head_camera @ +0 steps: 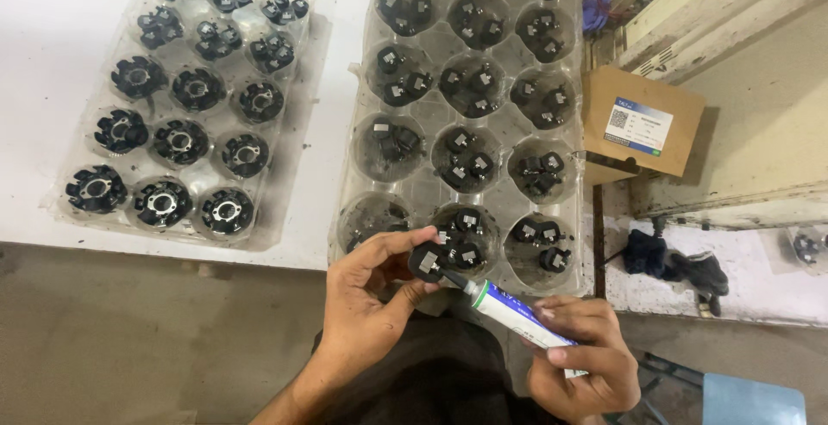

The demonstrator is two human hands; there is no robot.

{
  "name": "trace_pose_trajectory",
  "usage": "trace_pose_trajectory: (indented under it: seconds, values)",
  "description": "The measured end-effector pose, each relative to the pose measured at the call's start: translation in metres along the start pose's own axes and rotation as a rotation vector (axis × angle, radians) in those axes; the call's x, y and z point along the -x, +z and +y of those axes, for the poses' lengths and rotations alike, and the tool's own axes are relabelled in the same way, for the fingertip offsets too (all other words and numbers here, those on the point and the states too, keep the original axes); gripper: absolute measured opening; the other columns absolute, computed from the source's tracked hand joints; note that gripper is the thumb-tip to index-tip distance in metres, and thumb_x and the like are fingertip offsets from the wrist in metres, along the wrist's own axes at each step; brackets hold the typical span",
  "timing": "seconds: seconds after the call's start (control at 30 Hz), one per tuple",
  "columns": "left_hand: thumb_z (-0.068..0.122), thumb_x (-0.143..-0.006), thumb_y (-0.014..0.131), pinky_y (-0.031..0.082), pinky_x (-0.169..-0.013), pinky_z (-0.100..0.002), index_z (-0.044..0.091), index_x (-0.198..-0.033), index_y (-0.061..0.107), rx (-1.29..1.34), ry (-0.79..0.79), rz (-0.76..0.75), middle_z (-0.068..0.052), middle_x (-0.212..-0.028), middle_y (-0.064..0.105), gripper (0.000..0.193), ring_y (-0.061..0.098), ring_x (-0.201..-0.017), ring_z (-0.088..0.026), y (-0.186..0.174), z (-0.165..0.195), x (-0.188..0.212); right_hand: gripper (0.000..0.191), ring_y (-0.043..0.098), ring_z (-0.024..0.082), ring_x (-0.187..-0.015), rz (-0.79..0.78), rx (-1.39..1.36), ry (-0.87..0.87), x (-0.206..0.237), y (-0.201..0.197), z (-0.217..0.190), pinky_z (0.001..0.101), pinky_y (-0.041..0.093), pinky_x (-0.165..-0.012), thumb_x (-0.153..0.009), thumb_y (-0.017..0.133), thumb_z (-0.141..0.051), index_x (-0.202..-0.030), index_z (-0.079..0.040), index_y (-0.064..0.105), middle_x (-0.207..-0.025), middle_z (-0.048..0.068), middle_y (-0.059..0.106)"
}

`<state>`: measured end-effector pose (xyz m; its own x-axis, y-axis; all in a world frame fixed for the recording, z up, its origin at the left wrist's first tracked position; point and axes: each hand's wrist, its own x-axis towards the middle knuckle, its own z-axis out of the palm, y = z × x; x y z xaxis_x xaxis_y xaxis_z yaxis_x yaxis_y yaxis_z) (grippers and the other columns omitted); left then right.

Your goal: The person holds a tube of adhesive and squeezes a small amount onto each black plastic component, picking the parts one at a time from a molded tray and placing them back after application. Around 00:15-00:25 the person wipes the tube tip with a cloth before resuming applying adhesive to more parts.

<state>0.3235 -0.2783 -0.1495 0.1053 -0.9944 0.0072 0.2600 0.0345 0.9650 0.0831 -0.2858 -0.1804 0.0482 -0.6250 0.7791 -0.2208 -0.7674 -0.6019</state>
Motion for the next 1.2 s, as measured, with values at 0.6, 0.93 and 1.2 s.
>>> trace_pose_trajectory:
  seconds: [0.6, 0.93, 1.2]
  values:
    - [-0.019, -0.083, 0.071, 0.061, -0.085, -0.026, 0.000, -0.132, 0.067, 0.072, -0.048, -0.029, -0.007, -0.120, 0.071, 0.053, 0.071, -0.097, -0.011, -0.005, -0.007, -0.003, 0.038, 0.068, 0.023, -0.083, -0.053, 0.036, 0.056, -0.005, -0.002, -0.006, 0.0412, 0.066, -0.071, -0.071, 0.071, 0.018, -0.092, -0.008, 0.054, -0.091, 0.016, 0.068]
    - [-0.020, -0.085, 0.070, 0.061, -0.087, -0.027, 0.000, -0.135, 0.066, 0.080, -0.047, -0.029, -0.009, -0.121, 0.071, 0.054, 0.071, -0.099, -0.013, -0.009, -0.013, -0.003, 0.039, 0.068, 0.022, -0.083, -0.069, 0.016, 0.009, -0.005, -0.002, 0.000, 0.0422, 0.066, -0.074, -0.068, 0.070, 0.017, -0.091, -0.009, 0.055, -0.094, 0.017, 0.068]
    - [-0.014, -0.090, 0.068, 0.058, -0.095, -0.030, -0.004, -0.138, 0.062, 0.469, -0.122, 0.007, -0.012, -0.124, 0.071, 0.050, 0.068, -0.107, -0.016, 0.001, -0.040, 0.001, 0.035, 0.067, 0.023, -0.081, -0.062, 0.025, 0.027, -0.009, 0.010, -0.009, 0.0419, 0.067, -0.070, -0.067, 0.068, 0.017, -0.088, -0.008, 0.056, -0.092, 0.016, 0.067]
